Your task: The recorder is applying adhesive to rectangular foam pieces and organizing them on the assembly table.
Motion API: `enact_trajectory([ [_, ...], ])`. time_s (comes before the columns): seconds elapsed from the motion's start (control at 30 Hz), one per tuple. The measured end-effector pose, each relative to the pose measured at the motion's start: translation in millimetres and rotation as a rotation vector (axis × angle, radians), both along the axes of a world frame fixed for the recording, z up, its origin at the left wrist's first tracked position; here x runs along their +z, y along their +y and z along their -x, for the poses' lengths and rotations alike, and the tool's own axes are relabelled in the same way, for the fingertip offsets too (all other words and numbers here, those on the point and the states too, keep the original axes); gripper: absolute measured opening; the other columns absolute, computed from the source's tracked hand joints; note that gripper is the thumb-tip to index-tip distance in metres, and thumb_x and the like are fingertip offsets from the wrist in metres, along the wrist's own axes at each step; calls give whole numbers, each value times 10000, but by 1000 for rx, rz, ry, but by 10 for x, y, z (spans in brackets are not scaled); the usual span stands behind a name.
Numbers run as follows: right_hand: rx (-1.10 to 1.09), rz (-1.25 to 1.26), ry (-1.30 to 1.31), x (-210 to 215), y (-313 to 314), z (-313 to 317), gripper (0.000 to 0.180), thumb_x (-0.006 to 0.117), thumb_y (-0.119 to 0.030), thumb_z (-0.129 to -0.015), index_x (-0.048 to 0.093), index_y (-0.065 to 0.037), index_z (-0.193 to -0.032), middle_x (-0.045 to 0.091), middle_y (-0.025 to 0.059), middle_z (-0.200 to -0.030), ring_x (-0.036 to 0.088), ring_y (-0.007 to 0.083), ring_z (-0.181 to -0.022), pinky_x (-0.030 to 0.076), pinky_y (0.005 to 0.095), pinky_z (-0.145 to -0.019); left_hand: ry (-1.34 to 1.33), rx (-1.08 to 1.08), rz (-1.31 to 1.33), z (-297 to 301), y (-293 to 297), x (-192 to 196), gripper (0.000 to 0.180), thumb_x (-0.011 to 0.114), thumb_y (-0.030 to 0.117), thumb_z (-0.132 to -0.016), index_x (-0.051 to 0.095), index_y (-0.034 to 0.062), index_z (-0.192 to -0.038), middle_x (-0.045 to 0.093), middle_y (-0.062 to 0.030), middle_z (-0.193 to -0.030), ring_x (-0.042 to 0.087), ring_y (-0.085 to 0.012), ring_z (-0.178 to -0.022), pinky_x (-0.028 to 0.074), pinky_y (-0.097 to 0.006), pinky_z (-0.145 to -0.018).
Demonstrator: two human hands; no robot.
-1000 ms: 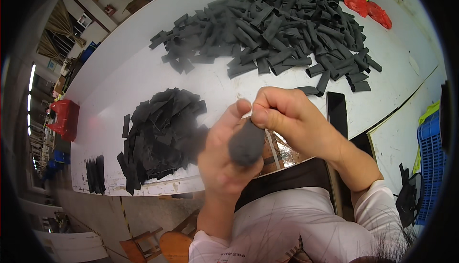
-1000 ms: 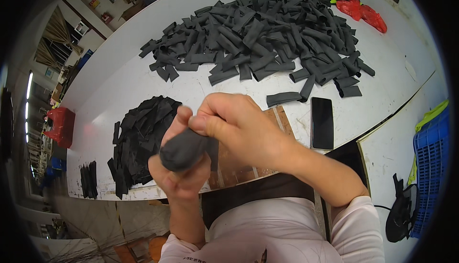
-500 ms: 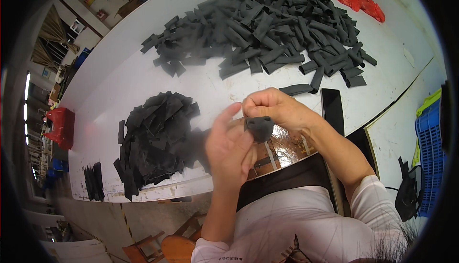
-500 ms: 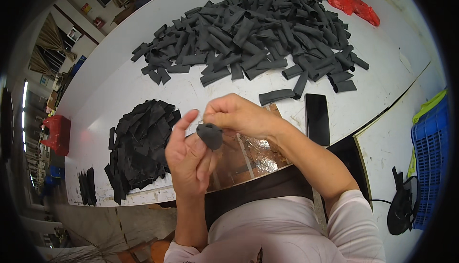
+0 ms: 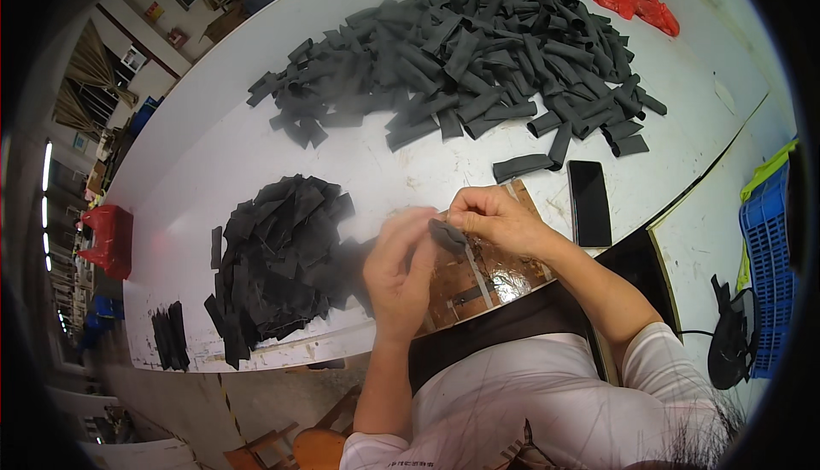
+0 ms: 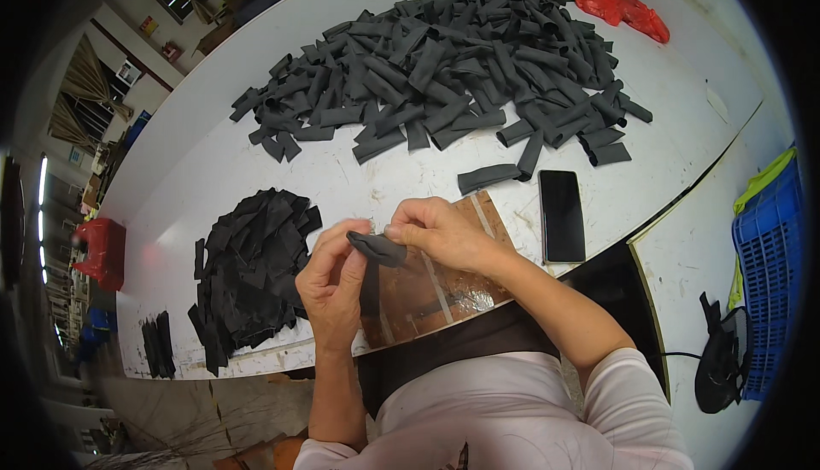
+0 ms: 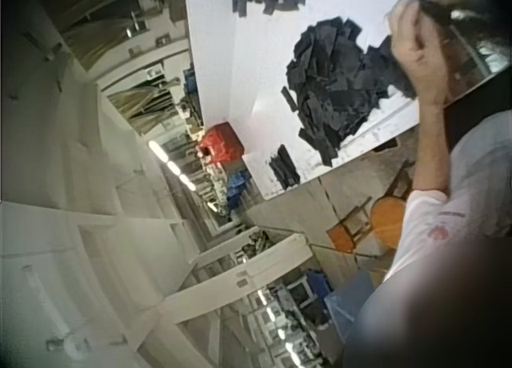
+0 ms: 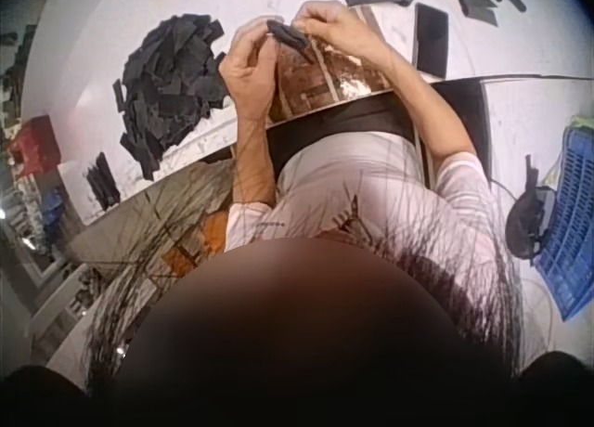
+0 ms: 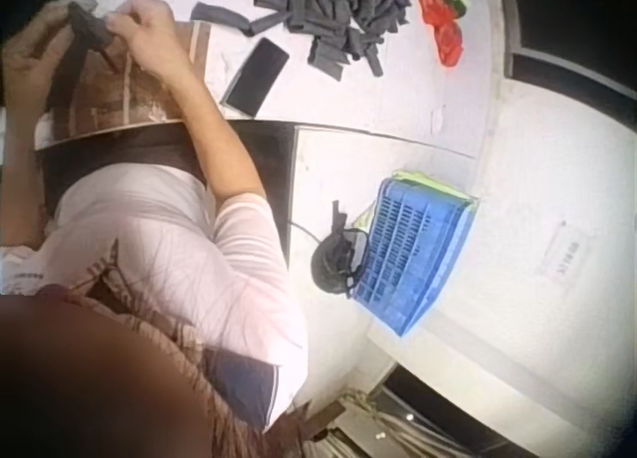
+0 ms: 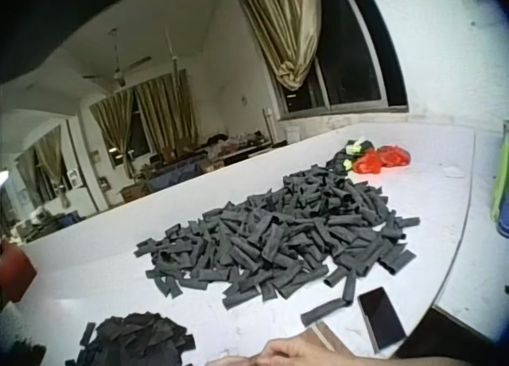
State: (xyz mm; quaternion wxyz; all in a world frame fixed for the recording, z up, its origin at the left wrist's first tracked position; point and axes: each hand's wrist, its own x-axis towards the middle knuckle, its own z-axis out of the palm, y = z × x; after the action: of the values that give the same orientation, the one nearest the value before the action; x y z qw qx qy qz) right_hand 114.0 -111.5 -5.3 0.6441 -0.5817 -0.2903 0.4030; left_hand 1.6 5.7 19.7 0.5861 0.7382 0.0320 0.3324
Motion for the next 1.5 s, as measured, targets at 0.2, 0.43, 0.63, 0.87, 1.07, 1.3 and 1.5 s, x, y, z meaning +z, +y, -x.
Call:
enact_trajectory([
  [0.2,-211,-126,-993,485,-58,112,189,598,-188,-733,537,-35,-827,500,25,-664,497,147,-635,391,268,-491,-94,35,206,20,-76,-24,128,510,-3,-820,522,-44,-941,565,-102,-884,523,-117,-803,417,-237,-748],
  [0.43,21,116,-1086,174,-53,92,255,583,-132,-694,531,-33,-923,524,116,-700,534,298,-675,427,367,-547,-105,-140,559,65,-51,-286,123,508,21,-822,497,-55,-918,562,-127,-902,540,-157,-791,453,-280,-729],
  [0.63,-75,-50,-1073,153,-117,95,134,539,-154,-754,562,-32,-802,557,149,-679,539,344,-636,418,403,-555,89,-296,329,-114,-43,182,136,557,-63,-736,551,-34,-869,579,-78,-830,530,-97,-739,434,-213,-637],
  [0.87,-3,163,-889,35,-109,151,193,496,-188,-798,548,-9,-848,563,195,-707,537,382,-691,426,429,-613,212,-116,106,-101,-121,53,129,594,-2,-745,559,-39,-864,573,-59,-815,500,-61,-722,415,-189,-572],
  [1.07,30,123,-923,194,-110,87,189,500,-173,-788,559,-26,-892,557,191,-702,541,369,-669,426,420,-600,-28,-115,335,-72,-171,152,135,515,67,-835,526,-37,-919,586,-135,-828,558,-159,-704,478,-285,-621],
  [1.3,16,183,-1118,299,-46,98,208,552,-241,-771,594,-71,-885,573,144,-668,555,328,-620,427,393,-548,-221,-128,746,-4,16,99,122,518,122,-836,515,4,-864,548,-135,-866,510,-202,-817,424,-333,-778],
  [1.5,8,164,-1023,225,-25,119,197,556,-241,-770,593,-82,-879,576,136,-672,556,332,-624,429,393,-550,-192,-137,713,-24,23,-3,133,533,116,-827,523,-11,-868,558,-129,-873,529,-188,-796,430,-321,-777],
])
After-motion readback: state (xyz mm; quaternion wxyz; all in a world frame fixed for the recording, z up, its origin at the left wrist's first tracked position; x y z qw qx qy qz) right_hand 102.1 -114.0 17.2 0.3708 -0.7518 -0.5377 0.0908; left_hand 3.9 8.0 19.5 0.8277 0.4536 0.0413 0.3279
